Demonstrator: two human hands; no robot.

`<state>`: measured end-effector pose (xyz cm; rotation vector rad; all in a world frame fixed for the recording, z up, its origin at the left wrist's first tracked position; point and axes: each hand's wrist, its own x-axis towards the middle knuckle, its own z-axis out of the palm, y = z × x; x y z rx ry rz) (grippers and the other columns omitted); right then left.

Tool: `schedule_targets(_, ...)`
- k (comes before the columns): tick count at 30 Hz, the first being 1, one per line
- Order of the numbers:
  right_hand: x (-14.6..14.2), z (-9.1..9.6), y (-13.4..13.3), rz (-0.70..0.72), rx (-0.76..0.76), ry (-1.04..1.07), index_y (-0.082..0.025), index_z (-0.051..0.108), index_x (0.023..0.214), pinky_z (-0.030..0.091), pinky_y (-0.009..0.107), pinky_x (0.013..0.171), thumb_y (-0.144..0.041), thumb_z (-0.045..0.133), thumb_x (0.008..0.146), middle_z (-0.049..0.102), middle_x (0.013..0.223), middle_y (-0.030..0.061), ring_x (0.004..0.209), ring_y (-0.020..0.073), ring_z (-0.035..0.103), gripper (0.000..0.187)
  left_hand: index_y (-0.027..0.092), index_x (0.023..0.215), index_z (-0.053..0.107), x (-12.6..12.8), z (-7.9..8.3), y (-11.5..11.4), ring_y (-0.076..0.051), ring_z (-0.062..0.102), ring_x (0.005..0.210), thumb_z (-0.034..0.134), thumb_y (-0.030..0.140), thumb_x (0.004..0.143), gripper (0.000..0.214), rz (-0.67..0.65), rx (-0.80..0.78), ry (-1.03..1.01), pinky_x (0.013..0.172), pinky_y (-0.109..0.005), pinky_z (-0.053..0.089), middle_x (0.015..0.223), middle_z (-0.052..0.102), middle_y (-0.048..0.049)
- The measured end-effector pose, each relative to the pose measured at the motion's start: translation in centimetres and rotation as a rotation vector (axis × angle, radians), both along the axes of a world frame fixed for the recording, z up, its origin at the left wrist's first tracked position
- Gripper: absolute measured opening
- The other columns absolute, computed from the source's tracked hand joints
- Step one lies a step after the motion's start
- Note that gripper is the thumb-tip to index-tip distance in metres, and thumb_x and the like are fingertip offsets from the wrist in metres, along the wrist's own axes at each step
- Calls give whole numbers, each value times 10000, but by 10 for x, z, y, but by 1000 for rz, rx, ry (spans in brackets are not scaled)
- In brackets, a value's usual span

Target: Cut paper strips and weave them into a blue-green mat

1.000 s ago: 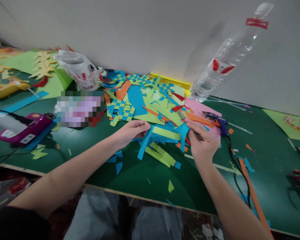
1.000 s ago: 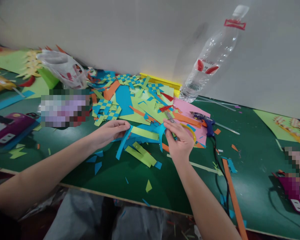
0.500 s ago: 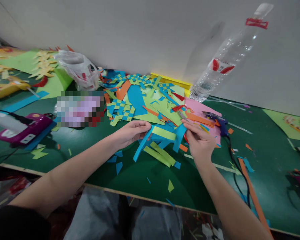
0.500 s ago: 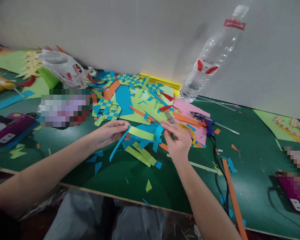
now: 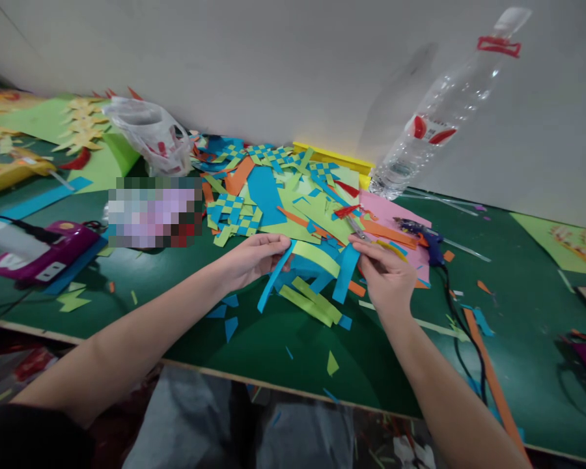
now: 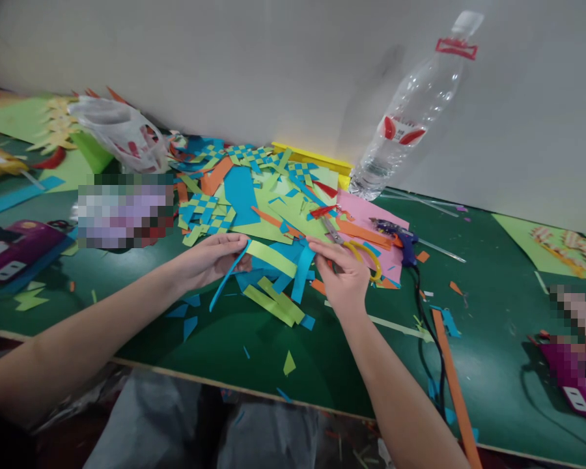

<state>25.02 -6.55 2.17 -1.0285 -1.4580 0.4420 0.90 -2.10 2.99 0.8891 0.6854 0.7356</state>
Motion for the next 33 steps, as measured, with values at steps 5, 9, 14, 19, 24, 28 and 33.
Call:
schedule_targets(5,0,0,1,22,-43,65,-285,755,903,594,362,840,-170,642,822,758,979,4,957,206,710,181,150,698,584,0,-1,1,-94,545,567,710,315,778,223,21,-7,-9,587,-227,440,618,587,6)
schedule_targets(9,0,-2,2,67,-95,140,-287,757,905,596,371,841,-205,655,822,758,977,7,946,216,714,155,153,704,584,1,-2,1,-96,550,565,712,318,777,221,26,-15,-7,581,-222,440,614,594,7)
schedule_targets(14,0,-3,4,120,-184,224,-273,761,897,619,346,776,-254,687,795,758,972,19,938,223,717,128,157,710,584,1,-1,1,-95,554,573,722,302,767,208,48,-26,-9,603,-225,461,617,593,9)
schedule_targets(19,0,-3,4,112,-240,235,-264,767,883,627,342,719,-300,722,763,761,951,29,926,241,720,133,156,720,578,0,0,1,-100,553,575,730,317,758,225,48,-22,-7,605,-233,465,628,602,-1)
schedule_targets(24,0,-4,3,78,-209,156,-276,767,884,625,320,690,-242,691,788,762,934,15,909,223,724,127,159,702,574,1,0,0,-95,545,570,741,323,746,238,55,-24,-5,586,-224,455,624,597,5)
schedule_targets(28,-1,-3,2,69,-193,133,-282,767,878,621,316,694,-208,684,789,763,928,4,868,207,731,143,159,714,579,1,0,1,-98,557,584,757,328,728,245,63,-40,-5,592,-222,462,630,605,3)
schedule_targets(33,-1,-2,2,112,-143,89,-293,765,884,613,326,721,-169,666,793,763,941,-3,932,217,718,183,156,737,585,0,1,1,-95,574,611,764,329,720,250,60,-65,21,627,-218,477,650,610,4)
